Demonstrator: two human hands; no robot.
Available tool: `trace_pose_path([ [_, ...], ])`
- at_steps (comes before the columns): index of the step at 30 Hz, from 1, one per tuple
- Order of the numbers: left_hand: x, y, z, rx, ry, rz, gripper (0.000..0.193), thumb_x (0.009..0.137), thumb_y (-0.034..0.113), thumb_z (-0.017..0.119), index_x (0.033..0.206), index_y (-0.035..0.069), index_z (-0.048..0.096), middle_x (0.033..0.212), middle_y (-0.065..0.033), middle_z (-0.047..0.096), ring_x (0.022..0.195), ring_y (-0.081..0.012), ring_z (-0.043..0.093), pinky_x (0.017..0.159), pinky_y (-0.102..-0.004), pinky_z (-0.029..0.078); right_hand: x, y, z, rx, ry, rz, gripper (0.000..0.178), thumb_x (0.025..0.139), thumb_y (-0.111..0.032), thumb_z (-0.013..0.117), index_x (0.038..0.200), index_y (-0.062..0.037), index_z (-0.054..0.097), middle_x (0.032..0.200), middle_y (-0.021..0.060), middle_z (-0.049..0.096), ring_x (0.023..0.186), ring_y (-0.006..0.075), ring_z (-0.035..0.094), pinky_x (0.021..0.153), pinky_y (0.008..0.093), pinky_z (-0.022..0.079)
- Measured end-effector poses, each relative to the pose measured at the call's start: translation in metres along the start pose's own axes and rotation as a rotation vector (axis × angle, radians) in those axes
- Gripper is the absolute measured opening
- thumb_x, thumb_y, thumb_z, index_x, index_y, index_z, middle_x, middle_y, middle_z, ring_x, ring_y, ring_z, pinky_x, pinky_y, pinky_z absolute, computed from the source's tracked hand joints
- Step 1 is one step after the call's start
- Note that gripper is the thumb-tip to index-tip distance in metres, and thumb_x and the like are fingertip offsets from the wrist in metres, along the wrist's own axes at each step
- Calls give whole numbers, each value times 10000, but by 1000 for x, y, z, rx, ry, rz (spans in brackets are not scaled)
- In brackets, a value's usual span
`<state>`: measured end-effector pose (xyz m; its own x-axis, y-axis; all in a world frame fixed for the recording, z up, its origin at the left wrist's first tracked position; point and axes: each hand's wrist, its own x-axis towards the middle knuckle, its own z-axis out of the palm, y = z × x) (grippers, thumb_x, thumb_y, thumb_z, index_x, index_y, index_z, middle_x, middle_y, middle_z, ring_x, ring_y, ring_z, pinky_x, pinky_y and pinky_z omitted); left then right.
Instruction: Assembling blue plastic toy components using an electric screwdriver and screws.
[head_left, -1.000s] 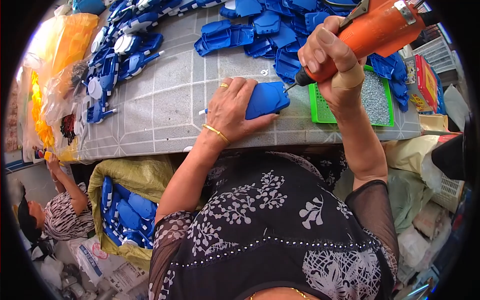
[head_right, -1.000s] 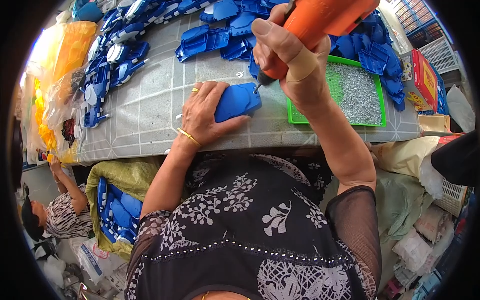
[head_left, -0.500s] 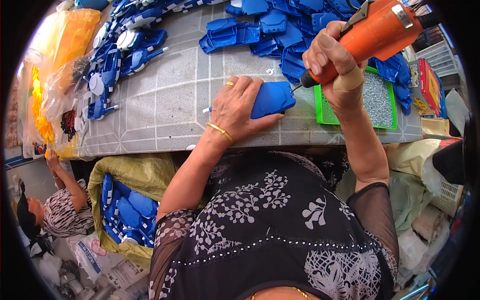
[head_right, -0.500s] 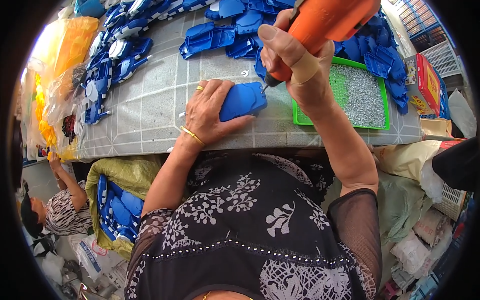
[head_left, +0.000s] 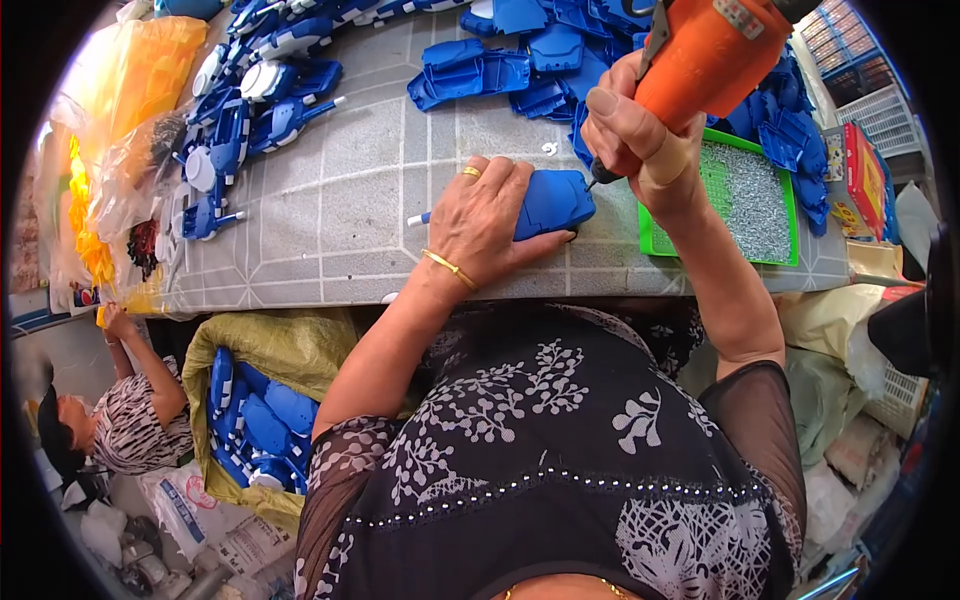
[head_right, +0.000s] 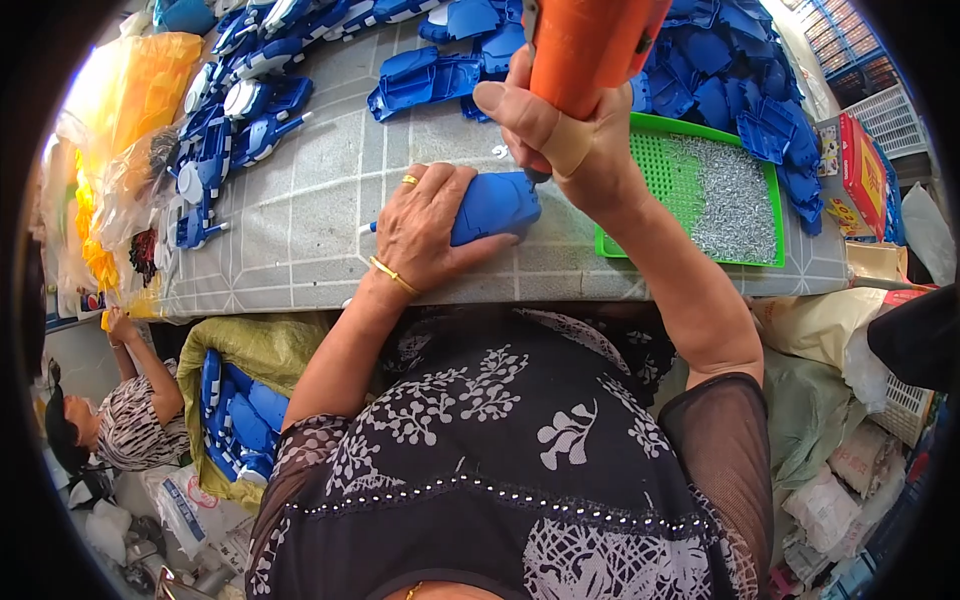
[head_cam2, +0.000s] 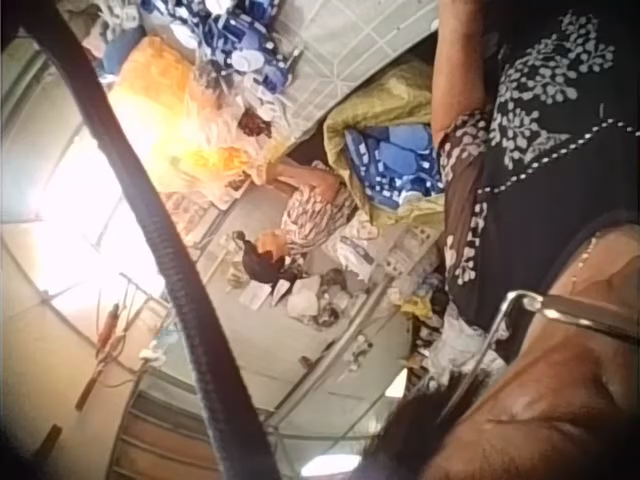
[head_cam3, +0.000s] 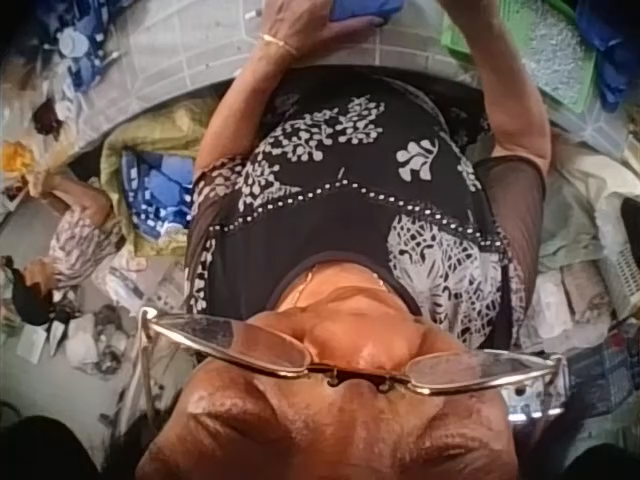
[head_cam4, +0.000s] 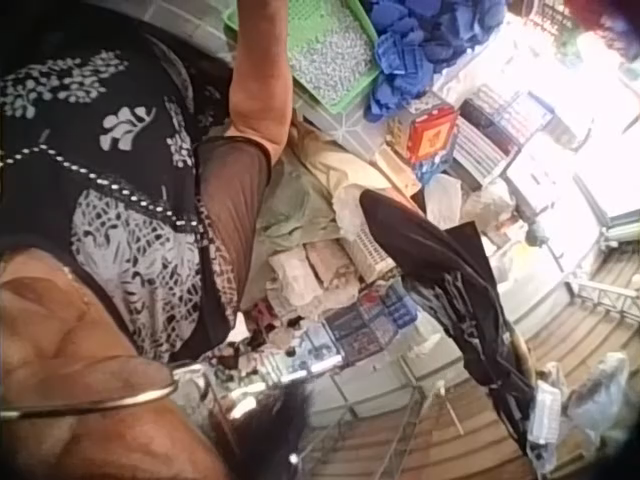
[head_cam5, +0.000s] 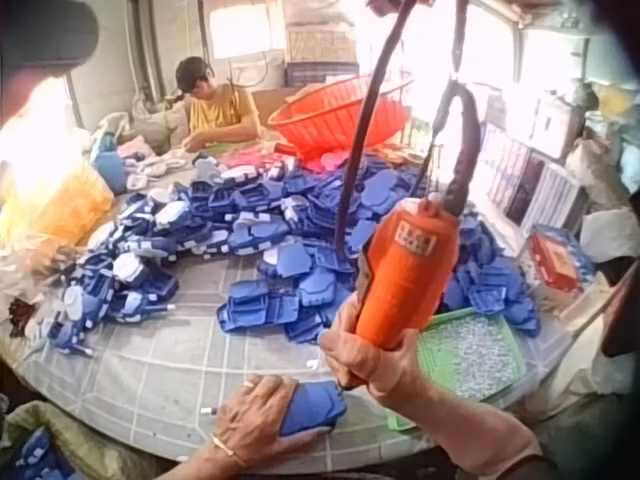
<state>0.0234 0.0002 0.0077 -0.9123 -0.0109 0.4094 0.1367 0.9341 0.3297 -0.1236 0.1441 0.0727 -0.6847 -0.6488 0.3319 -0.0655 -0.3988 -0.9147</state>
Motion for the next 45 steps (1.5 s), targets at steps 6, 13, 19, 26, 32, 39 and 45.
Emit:
trace_pose_path([
  [6,-8,-2,-4,51,26,0,660,780,542,799,1123,5,623,1014,-163,595,968,-362,597,852,-442,505,0,2,5,-7,-18,50,167,902,-93,679,876,-67,517,674,-3,485,496,97,471,500,264,388],
  [13,-30,-22,-60,147,65,-99,681,769,538,816,1144,3,623,1061,-173,610,1011,-376,600,884,-466,507,14,-10,-60,347,-35,-204,223,880,-86,714,957,-76,505,740,-8,428,651,109,455,603,267,402],
  [19,-185,-34,-243,224,-204,-589,710,767,595,802,1189,37,686,1121,-176,651,1095,-371,623,954,-447,501,25,10,-172,81,159,-167,145,998,-142,667,931,-53,574,783,-13,405,710,108,394,709,296,366],
  [26,-413,-32,-319,381,-426,-1311,938,664,591,877,1389,55,617,1369,-226,598,1268,-410,570,1098,-463,453,17,25,-132,24,226,-189,168,993,-82,690,1083,-46,552,820,10,494,699,94,472,690,255,423],
  [32,-302,-67,-330,597,-242,-1014,708,781,545,792,1279,59,665,1266,-193,646,1200,-384,614,1026,-456,498,21,18,-100,-139,338,-190,240,996,-171,711,1123,-38,558,816,8,531,685,68,519,677,238,439],
  [39,-194,-249,-250,730,-98,-554,692,798,-15,627,1461,148,511,1426,-197,549,1283,-396,566,1045,-464,491,14,-7,-104,-235,394,-274,465,991,-170,715,1371,-6,505,821,26,561,693,82,543,662,235,457],
  [45,-137,-270,-251,573,-486,-864,722,745,246,721,1429,118,530,1391,-211,611,1291,-389,593,1063,-459,491,-6,-31,-121,-493,490,-226,643,958,-216,749,1487,-8,447,1084,47,656,875,119,615,829,287,493],
])
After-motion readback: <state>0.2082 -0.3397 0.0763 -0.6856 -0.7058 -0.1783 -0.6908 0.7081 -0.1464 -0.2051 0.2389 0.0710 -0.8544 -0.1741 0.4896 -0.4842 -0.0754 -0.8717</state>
